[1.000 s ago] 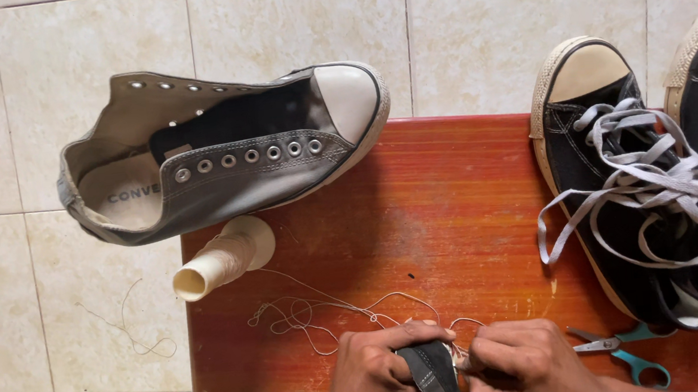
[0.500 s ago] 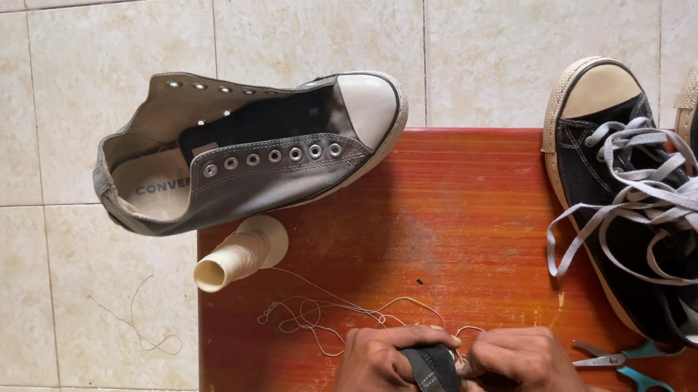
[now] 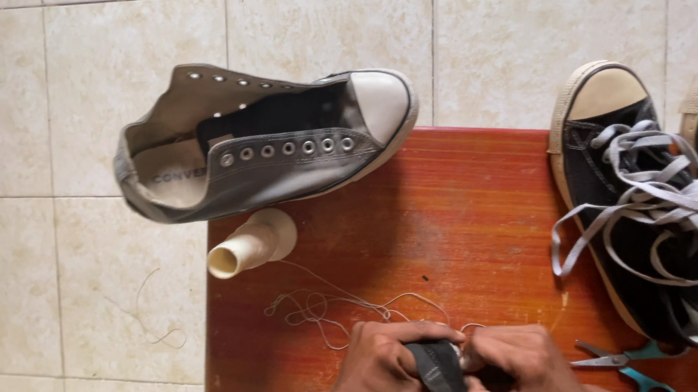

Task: The person repairs a black sneaker by sewing its upper to the sole using a needle and white thread.

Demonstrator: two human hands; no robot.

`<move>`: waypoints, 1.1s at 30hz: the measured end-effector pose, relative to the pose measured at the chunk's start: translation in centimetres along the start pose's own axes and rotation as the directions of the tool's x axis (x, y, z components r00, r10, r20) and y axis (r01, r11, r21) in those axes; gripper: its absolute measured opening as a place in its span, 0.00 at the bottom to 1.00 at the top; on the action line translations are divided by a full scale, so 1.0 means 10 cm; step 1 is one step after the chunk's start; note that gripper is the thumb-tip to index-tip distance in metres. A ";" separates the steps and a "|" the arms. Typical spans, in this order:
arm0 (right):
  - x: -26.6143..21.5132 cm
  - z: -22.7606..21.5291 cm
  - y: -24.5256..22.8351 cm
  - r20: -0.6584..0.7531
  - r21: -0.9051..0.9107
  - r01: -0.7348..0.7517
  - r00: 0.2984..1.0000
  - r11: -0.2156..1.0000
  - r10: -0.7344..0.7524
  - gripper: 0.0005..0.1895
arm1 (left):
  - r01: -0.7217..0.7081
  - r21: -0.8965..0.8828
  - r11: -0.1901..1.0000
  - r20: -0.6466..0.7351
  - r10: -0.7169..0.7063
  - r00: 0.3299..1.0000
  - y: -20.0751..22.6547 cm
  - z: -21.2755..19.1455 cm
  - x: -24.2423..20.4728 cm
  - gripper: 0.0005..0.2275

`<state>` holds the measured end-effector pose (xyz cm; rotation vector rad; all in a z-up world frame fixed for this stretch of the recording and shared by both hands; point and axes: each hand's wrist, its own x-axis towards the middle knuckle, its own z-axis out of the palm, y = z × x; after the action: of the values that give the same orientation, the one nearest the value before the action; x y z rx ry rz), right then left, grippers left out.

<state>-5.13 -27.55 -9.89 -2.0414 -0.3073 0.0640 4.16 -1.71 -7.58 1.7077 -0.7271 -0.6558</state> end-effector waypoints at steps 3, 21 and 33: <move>-0.13 -0.03 0.10 0.026 0.016 0.027 0.999 1.000 -0.027 0.05 | -0.027 -0.013 1.000 0.054 0.028 0.998 0.02 -0.10 -0.07 0.15; -0.56 0.14 -0.23 -0.080 0.002 -0.257 0.963 0.967 0.256 0.06 | -0.311 0.684 0.660 0.237 0.202 0.950 0.83 -0.50 -1.03 0.06; -0.80 0.20 -0.20 -0.109 0.012 -0.321 0.941 0.947 0.320 0.04 | -0.196 -0.214 0.957 0.427 0.272 0.862 0.91 -0.64 -0.88 0.08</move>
<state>-13.61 -26.88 -9.83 -2.0750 0.0969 0.1513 1.86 7.17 3.33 1.2937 -1.1578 -0.9276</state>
